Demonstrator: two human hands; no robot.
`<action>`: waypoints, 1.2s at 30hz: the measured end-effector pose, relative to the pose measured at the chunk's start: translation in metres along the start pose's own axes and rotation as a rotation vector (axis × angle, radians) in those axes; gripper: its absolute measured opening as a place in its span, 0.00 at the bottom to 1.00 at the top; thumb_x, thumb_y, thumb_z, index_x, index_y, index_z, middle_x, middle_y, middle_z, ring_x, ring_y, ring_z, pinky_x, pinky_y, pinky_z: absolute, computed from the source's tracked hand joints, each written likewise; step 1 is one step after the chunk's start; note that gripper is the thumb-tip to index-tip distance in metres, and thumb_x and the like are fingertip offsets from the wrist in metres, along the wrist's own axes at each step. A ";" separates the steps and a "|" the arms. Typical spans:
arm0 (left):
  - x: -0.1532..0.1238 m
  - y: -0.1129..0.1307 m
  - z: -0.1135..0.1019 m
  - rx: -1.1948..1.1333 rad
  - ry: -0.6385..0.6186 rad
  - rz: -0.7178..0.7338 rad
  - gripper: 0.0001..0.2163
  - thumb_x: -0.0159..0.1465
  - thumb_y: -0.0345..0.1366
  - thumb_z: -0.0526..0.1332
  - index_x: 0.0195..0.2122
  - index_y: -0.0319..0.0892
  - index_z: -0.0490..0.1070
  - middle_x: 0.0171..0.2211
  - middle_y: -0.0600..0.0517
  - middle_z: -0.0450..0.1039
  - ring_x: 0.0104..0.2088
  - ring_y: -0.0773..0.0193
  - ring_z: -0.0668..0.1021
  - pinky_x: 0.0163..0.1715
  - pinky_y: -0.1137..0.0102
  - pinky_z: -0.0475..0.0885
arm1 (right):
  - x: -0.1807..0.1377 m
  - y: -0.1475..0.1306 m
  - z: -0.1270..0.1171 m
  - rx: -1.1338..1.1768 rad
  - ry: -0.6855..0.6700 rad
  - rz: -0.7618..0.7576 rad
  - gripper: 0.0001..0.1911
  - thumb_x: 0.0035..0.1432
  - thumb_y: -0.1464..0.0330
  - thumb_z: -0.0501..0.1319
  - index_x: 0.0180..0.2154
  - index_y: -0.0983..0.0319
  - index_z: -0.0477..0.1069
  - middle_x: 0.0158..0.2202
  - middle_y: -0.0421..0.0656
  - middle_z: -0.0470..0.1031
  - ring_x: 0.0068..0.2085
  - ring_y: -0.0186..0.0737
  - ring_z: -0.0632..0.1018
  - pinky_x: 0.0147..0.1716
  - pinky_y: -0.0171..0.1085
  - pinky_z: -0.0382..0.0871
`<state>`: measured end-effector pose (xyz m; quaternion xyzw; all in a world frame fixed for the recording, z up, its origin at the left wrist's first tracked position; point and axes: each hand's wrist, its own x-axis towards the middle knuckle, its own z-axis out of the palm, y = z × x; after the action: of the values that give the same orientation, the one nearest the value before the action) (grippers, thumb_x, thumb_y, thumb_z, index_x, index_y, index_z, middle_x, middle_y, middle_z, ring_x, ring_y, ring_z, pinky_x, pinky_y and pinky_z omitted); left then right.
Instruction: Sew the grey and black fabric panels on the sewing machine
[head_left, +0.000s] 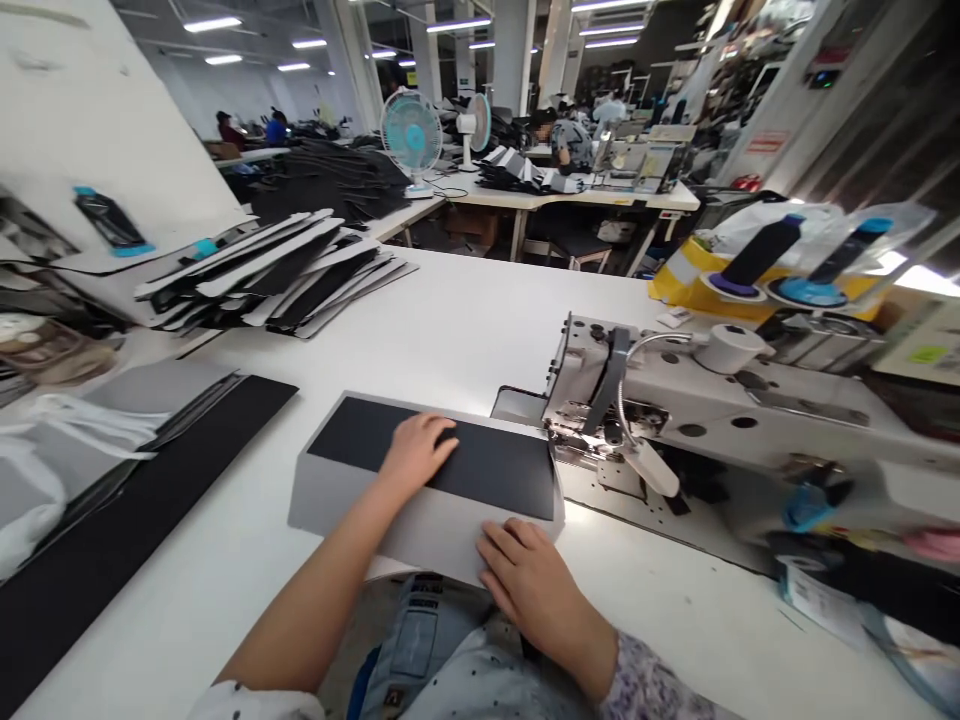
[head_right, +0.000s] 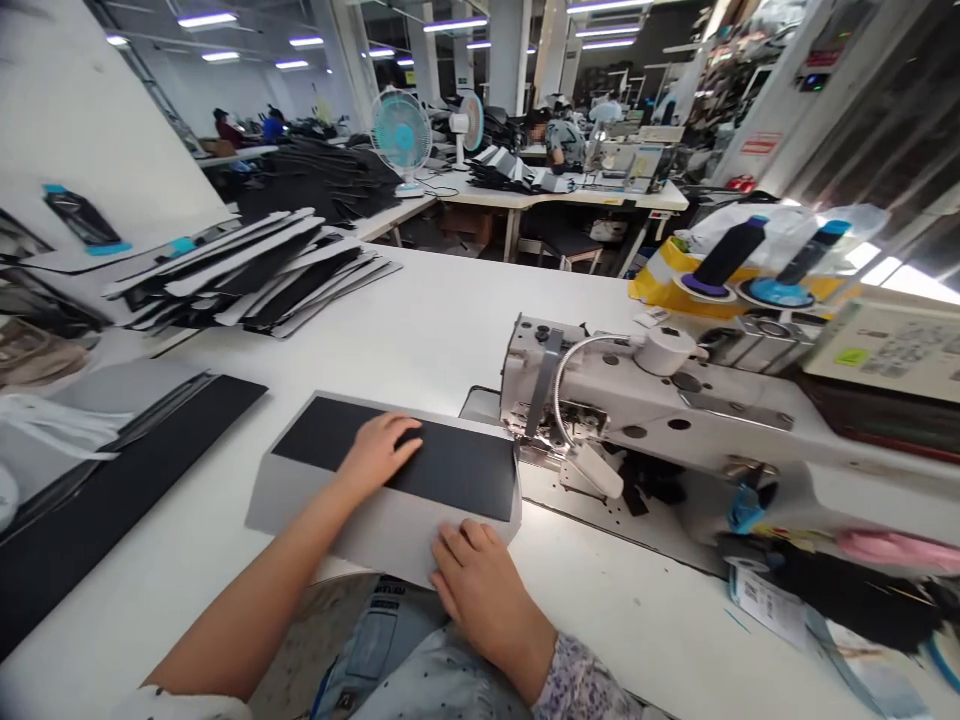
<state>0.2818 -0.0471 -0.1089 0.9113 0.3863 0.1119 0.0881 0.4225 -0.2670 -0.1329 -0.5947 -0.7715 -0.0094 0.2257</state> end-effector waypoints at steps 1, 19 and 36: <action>-0.001 -0.024 -0.006 0.066 0.041 -0.135 0.14 0.65 0.43 0.53 0.47 0.46 0.72 0.48 0.46 0.71 0.49 0.54 0.73 0.52 0.59 0.66 | 0.002 -0.006 0.005 0.005 0.008 -0.001 0.14 0.60 0.65 0.61 0.48 0.58 0.71 0.50 0.46 0.74 0.47 0.47 0.72 0.47 0.44 0.66; -0.015 -0.140 -0.035 0.298 0.054 -0.745 0.19 0.64 0.43 0.49 0.48 0.35 0.69 0.45 0.37 0.71 0.47 0.48 0.73 0.49 0.59 0.66 | 0.010 -0.006 0.017 0.159 0.029 0.047 0.14 0.59 0.69 0.59 0.48 0.57 0.72 0.50 0.44 0.75 0.46 0.48 0.71 0.46 0.47 0.68; -0.015 -0.132 -0.029 0.392 0.101 -0.655 0.21 0.66 0.42 0.47 0.54 0.36 0.68 0.48 0.37 0.70 0.49 0.46 0.72 0.49 0.56 0.65 | 0.011 -0.002 0.014 0.174 -0.041 0.052 0.13 0.61 0.67 0.59 0.48 0.57 0.69 0.51 0.44 0.71 0.47 0.47 0.68 0.48 0.47 0.64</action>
<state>0.1740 0.0346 -0.1159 0.7325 0.6749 0.0469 -0.0758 0.4138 -0.2534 -0.1405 -0.5926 -0.7583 0.0755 0.2610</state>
